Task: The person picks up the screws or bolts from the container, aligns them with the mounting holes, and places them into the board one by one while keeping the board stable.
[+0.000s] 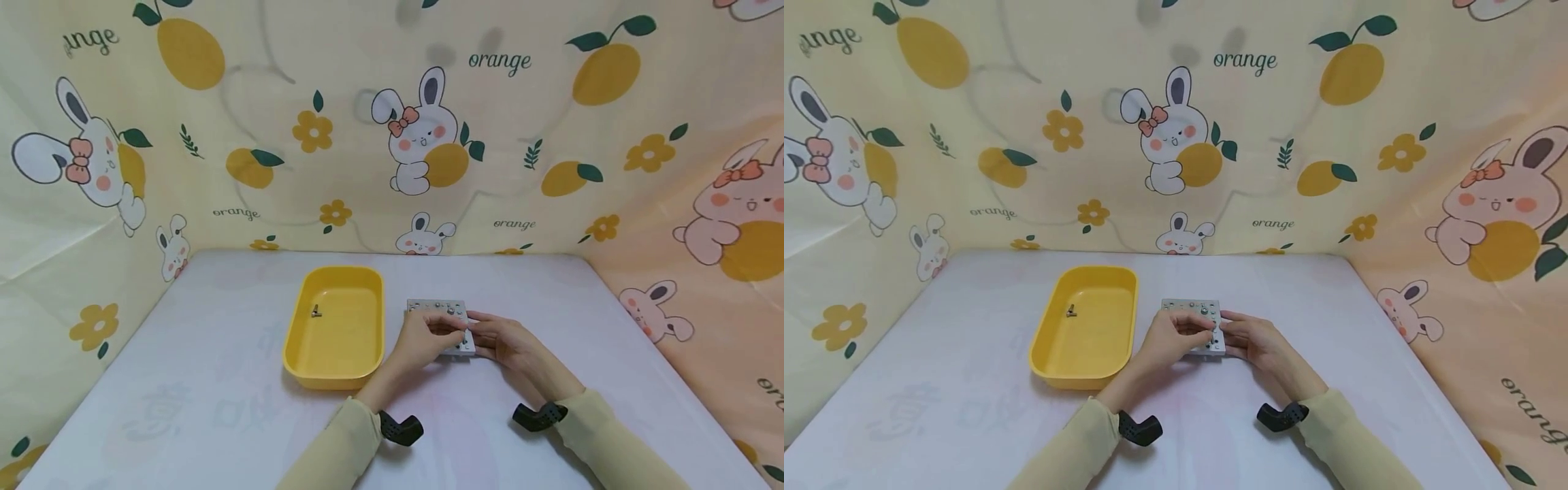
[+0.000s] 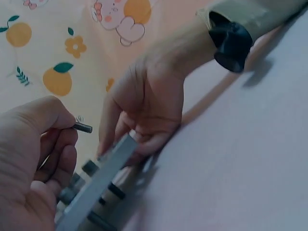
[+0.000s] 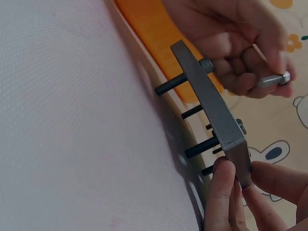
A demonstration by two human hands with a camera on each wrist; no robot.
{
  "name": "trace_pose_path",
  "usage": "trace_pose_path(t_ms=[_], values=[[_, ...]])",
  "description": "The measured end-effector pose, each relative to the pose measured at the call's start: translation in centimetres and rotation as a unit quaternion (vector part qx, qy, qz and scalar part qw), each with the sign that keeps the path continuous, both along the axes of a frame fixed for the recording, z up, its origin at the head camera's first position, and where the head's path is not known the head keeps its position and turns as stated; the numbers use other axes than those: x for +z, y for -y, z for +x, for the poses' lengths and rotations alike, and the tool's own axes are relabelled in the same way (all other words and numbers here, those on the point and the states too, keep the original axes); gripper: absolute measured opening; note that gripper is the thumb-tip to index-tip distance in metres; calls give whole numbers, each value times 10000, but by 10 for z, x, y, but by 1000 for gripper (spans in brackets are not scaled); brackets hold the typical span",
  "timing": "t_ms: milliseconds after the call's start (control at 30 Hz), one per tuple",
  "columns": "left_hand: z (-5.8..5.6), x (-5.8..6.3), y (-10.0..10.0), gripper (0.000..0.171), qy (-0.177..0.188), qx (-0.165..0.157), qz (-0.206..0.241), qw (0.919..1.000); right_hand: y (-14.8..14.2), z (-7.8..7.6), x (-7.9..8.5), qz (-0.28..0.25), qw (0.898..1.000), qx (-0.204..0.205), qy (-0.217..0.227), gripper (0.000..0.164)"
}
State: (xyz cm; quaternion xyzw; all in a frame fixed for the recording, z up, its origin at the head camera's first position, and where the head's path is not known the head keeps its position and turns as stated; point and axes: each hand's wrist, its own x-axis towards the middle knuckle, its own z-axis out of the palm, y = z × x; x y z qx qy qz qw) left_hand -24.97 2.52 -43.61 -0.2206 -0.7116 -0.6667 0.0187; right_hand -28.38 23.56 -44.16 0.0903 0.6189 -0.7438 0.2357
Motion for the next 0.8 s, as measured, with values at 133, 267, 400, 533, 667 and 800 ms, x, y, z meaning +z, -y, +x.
trace_pose_path(t_ms=[133,267,400,533,667,800], values=[[0,-7,3,12,-157,170,-253,9994,0,0,0,34,10000,-74,32,61],[-1,-9,5,13,-293,127,-399,9987,0,-1,0,45,9998,-186,90,59],[-2,-9,7,13,-337,54,-642,9974,2,-1,0,40,9997,-208,115,59],[-3,-10,9,11,-497,22,-873,9949,2,-1,0,-11,9999,-118,95,60],[-4,-11,9,10,-631,15,-990,9931,1,0,0,-69,9999,-47,88,61],[-4,-10,9,11,-644,50,-1032,9926,1,1,1,-84,9999,-39,69,61]])
